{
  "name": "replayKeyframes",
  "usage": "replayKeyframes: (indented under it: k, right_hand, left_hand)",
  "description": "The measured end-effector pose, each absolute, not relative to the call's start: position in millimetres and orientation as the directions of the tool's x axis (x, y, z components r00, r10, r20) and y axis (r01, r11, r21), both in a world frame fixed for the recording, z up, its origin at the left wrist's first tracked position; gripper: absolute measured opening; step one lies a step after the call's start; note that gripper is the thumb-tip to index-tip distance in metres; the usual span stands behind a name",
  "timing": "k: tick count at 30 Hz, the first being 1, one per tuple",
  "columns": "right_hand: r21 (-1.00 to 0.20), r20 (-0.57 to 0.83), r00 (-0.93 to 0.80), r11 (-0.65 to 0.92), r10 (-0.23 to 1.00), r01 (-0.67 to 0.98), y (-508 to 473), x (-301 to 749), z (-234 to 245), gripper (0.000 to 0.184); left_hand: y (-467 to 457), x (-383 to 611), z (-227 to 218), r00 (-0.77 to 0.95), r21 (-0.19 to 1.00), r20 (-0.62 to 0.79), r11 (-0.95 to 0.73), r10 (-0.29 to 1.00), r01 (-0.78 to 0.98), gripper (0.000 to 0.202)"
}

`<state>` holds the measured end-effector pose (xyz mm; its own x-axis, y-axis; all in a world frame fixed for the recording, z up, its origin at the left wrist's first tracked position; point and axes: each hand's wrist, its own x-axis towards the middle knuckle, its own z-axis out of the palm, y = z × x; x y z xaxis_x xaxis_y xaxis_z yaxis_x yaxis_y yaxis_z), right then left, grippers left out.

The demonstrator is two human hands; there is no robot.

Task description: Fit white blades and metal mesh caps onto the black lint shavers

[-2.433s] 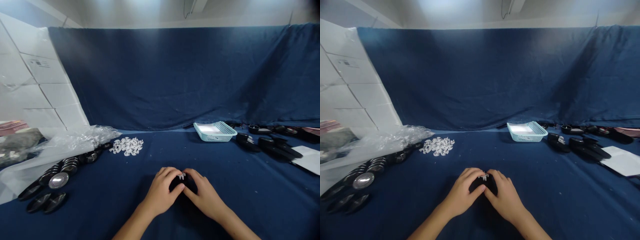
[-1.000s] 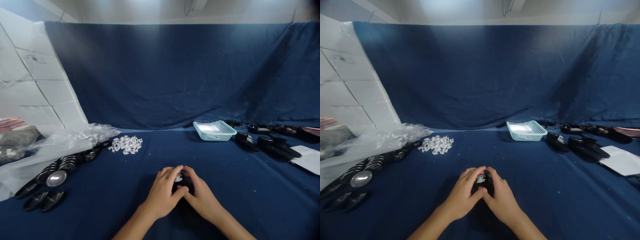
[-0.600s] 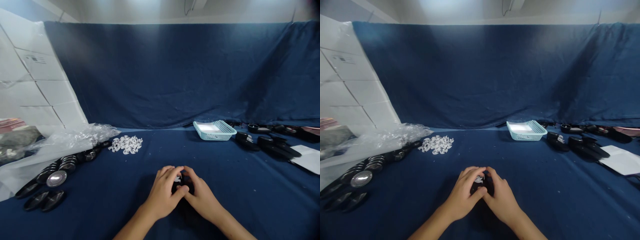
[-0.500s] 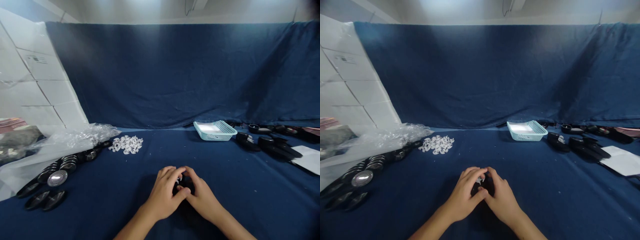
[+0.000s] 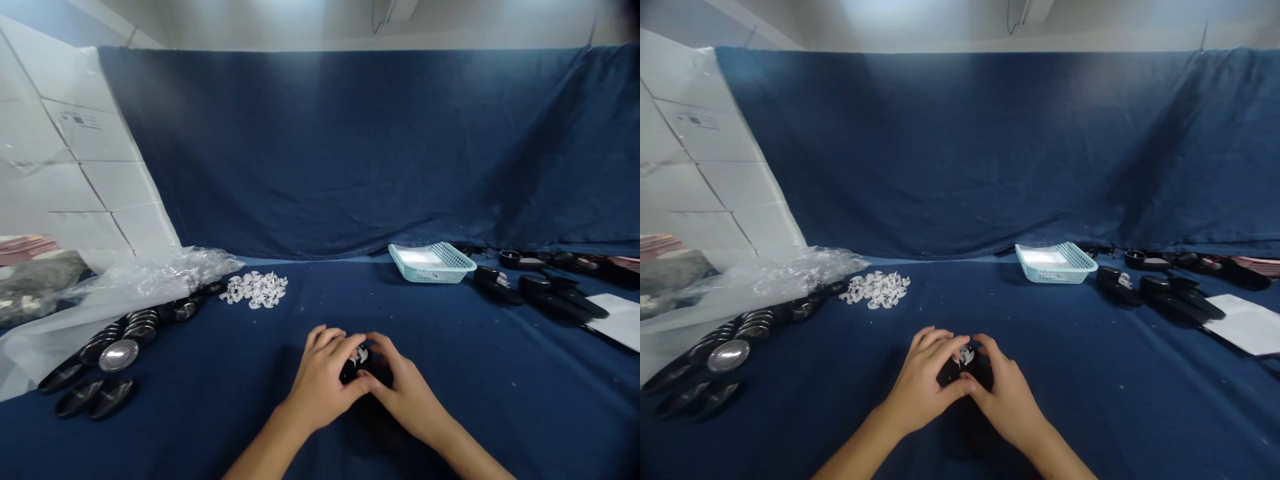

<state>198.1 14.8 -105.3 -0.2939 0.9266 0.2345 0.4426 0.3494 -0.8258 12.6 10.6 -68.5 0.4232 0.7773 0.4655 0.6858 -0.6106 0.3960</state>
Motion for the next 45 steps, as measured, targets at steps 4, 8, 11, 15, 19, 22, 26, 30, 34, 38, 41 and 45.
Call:
replayKeyframes:
  k: [4,8,11,15,19,22,26,30,34,38,41,45]
  right_hand:
    - [-0.818,0.227,-0.299,0.348,0.927,0.458,13.0,197.6,-105.2,0.054]
    - [-0.818,0.222,-0.305,0.347,0.926,0.458,11.3,196.7,-102.8,0.051]
    - [-0.825,0.207,-0.307,0.334,0.929,0.456,11.8,196.1,-101.4,0.050]
    - [-0.823,0.211,-0.307,0.338,0.928,0.457,13.0,196.2,-101.7,0.051]
    - [-0.823,0.261,-0.313,0.380,0.913,0.422,12.4,196.3,-102.6,0.047]
    - [-0.829,0.255,-0.302,0.369,0.919,0.420,11.5,195.1,-103.1,0.046]
    - [-0.837,0.243,-0.284,0.348,0.928,0.422,11.6,193.6,-103.5,0.050]
    - [-0.845,0.235,-0.277,0.337,0.932,0.416,12.7,194.0,-105.3,0.048]
    - [-0.842,0.239,-0.253,0.331,0.937,0.427,14.4,194.7,-109.7,0.050]
    - [-0.848,0.226,-0.230,0.307,0.947,0.432,14.0,194.7,-112.8,0.053]
    - [-0.834,0.187,-0.199,0.262,0.962,0.485,13.6,194.6,-113.4,0.055]
    - [-0.799,0.198,-0.160,0.254,0.967,0.546,15.8,195.5,-114.0,0.055]
  left_hand:
    - [12.9,11.6,-70.8,0.402,0.429,0.441,-0.581,0.803,0.691,0.055]
    - [14.8,10.8,-73.9,0.367,0.459,0.446,-0.561,0.816,0.689,0.056]
    - [15.1,10.5,-75.2,0.333,0.461,0.455,-0.539,0.826,0.705,0.055]
    - [14.8,11.1,-76.2,0.327,0.447,0.423,-0.509,0.845,0.736,0.059]
    - [14.6,11.3,-77.7,0.360,0.465,0.371,-0.507,0.856,0.726,0.068]
    - [14.2,11.4,-79.4,0.385,0.517,0.344,-0.515,0.856,0.683,0.077]
    - [12.1,13.2,-79.6,0.413,0.571,0.346,-0.538,0.842,0.620,0.087]
    - [8.2,17.4,-77.2,0.431,0.561,0.399,-0.587,0.810,0.584,0.086]
    - [7.7,18.0,-76.5,0.404,0.512,0.489,-0.629,0.773,0.585,0.084]
    - [25.8,-3.9,-76.4,0.265,0.425,0.622,-0.603,0.736,0.675,0.081]
    - [52.7,-38.3,-76.8,-0.035,0.430,0.644,-0.324,0.764,0.843,0.054]
    - [82.7,-80.1,-86.8,-0.345,0.461,0.507,0.090,0.790,0.883,0.041]
